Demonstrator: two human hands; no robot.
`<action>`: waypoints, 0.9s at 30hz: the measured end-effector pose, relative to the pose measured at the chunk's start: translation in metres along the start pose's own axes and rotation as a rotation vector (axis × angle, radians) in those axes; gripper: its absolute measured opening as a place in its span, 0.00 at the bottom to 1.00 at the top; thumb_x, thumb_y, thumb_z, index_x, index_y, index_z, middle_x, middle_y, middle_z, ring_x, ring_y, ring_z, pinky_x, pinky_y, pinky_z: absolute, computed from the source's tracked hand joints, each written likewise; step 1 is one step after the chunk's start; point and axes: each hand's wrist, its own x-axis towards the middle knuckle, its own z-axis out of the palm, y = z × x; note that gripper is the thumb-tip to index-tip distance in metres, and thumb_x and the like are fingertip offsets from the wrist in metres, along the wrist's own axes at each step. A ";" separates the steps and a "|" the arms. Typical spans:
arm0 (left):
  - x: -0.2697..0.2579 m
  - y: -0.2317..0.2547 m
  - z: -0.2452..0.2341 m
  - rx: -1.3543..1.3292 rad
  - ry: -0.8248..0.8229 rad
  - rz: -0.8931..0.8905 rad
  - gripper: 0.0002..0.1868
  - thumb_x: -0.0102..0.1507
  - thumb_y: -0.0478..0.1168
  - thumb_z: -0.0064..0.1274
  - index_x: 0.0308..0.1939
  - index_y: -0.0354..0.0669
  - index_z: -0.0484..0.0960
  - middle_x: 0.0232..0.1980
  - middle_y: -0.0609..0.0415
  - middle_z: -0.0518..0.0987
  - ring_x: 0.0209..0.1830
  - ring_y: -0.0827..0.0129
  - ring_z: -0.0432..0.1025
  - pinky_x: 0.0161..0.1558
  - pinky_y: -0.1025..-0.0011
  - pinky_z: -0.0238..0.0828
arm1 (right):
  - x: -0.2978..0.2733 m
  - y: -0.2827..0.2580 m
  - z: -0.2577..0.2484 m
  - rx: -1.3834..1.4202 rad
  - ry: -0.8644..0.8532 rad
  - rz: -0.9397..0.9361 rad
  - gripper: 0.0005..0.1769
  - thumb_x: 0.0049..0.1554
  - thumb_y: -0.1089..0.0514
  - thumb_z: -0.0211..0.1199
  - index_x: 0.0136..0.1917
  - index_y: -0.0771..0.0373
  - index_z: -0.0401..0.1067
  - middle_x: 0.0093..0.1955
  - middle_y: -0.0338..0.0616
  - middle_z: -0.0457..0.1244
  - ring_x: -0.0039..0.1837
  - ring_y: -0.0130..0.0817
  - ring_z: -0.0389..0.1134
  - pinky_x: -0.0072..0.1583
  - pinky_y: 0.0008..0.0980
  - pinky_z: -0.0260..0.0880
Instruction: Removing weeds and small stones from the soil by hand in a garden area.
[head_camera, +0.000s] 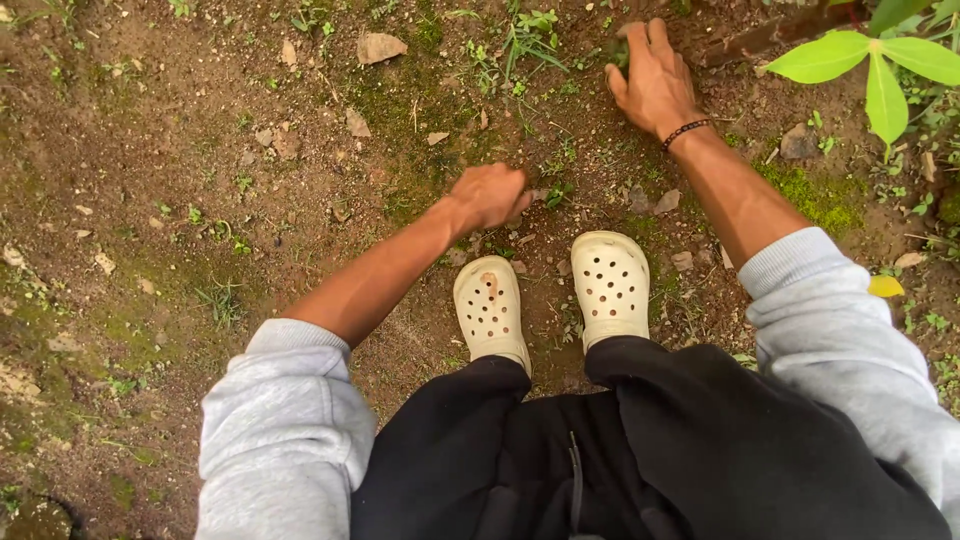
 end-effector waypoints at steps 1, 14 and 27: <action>0.001 -0.006 0.011 -0.004 0.002 -0.005 0.19 0.74 0.43 0.35 0.33 0.40 0.75 0.26 0.49 0.72 0.22 0.68 0.64 0.25 0.64 0.74 | 0.002 0.009 0.011 0.000 -0.003 -0.006 0.26 0.62 0.64 0.64 0.70 0.68 0.59 0.60 0.58 0.55 0.48 0.52 0.68 0.46 0.47 0.77; -0.012 -0.029 0.026 0.052 -0.006 -0.010 0.14 0.70 0.35 0.33 0.33 0.46 0.73 0.30 0.49 0.71 0.29 0.65 0.65 0.39 0.64 0.72 | -0.025 -0.020 0.002 0.475 -0.233 0.156 0.11 0.58 0.76 0.45 0.46 0.67 0.66 0.55 0.57 0.67 0.44 0.38 0.72 0.38 0.29 0.73; -0.013 -0.048 0.039 0.156 0.043 0.023 0.15 0.70 0.34 0.31 0.31 0.43 0.71 0.32 0.48 0.72 0.30 0.65 0.65 0.37 0.64 0.71 | -0.006 0.010 -0.008 0.140 -0.071 0.056 0.17 0.59 0.65 0.65 0.60 0.73 0.69 0.49 0.50 0.61 0.47 0.40 0.65 0.48 0.34 0.74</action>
